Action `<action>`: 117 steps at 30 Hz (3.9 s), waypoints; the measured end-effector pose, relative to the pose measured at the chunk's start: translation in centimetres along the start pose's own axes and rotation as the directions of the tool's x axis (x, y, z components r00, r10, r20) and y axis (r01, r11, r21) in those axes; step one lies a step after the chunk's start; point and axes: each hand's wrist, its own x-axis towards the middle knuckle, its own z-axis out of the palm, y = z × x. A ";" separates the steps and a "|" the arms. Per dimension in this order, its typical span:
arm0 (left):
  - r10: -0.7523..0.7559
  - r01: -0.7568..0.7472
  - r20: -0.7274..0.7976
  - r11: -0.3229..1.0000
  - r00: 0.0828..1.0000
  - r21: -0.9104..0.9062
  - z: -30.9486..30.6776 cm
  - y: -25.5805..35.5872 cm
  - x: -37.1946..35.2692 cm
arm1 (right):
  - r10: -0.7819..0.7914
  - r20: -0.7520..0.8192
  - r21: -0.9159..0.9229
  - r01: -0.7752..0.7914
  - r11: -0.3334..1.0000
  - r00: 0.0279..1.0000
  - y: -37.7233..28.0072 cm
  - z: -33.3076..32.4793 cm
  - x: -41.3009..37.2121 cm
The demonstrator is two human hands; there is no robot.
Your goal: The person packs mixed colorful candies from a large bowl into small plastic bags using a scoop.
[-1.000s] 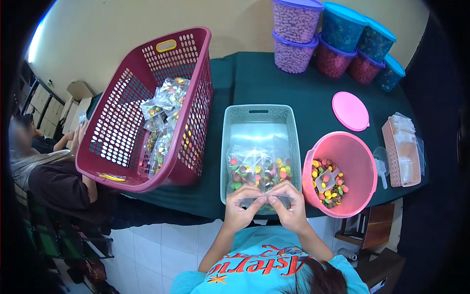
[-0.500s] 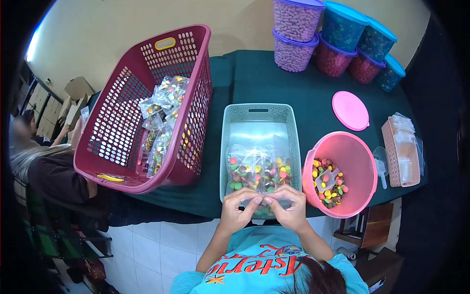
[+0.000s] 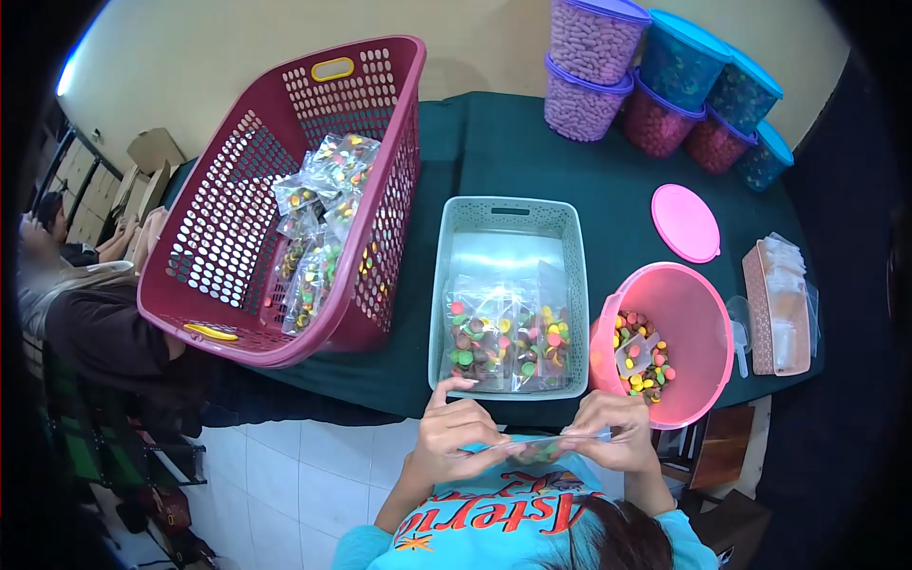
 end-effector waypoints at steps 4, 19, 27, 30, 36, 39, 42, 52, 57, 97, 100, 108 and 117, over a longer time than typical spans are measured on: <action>-0.008 -0.001 -0.069 0.993 0.998 -0.118 -1.0 -1.2 -0.1 | 0.025 0.050 0.107 -0.031 0.994 0.998 0.2 0.1 0.4; -0.486 0.317 -0.208 0.783 0.849 -0.535 4.8 -7.9 4.0 | 0.100 -0.460 -0.031 -0.128 0.991 0.883 6.6 5.3 6.7; -0.344 0.372 -0.145 0.821 0.928 0.433 6.6 -11.0 2.6 | 0.106 -0.272 -0.609 -0.256 0.751 0.957 11.8 5.2 4.2; -0.354 0.343 -0.081 0.783 0.932 0.519 6.2 -10.6 3.1 | 0.151 -0.236 -0.706 -0.277 0.651 0.960 11.6 4.5 4.6; -0.407 0.312 0.060 0.779 0.912 0.544 4.6 -9.7 5.5 | 0.236 -0.160 -0.777 -0.269 0.568 0.959 10.6 4.3 5.9; -0.455 0.303 0.109 0.734 0.884 0.607 5.6 -11.9 4.8 | 0.263 -0.156 -0.774 -0.283 0.567 0.952 13.2 4.8 5.8; -0.455 0.243 0.146 0.688 0.878 0.683 6.6 -13.3 3.8 | 0.313 -0.171 -0.744 -0.330 0.580 0.934 14.7 5.0 5.5; -0.518 0.274 0.153 0.654 0.842 0.705 6.4 -13.4 4.4 | 0.292 -0.194 -0.723 -0.338 0.603 0.936 15.1 5.0 5.6; -0.464 0.406 0.039 0.809 0.885 0.424 5.0 -13.2 4.7 | 0.305 -0.155 -0.609 -0.334 0.719 0.940 14.7 3.9 5.8; -0.523 -0.056 0.453 0.609 0.722 0.792 3.6 -9.8 2.2 | 0.423 0.126 -0.860 -0.114 0.497 0.897 11.6 3.2 3.2; -0.511 -0.045 0.441 0.614 0.738 0.788 3.8 -10.1 1.9 | 0.354 0.097 -0.905 -0.066 0.420 0.930 12.1 3.5 3.1; -0.515 -0.072 0.430 0.576 0.741 0.814 4.4 -11.3 1.8 | 0.348 0.062 -0.972 -0.022 0.235 0.936 13.0 4.3 3.7; -0.424 -0.068 0.367 0.573 0.828 0.817 4.6 -13.0 3.6 | 0.270 -0.017 -0.953 -0.096 0.286 0.963 15.0 3.9 5.6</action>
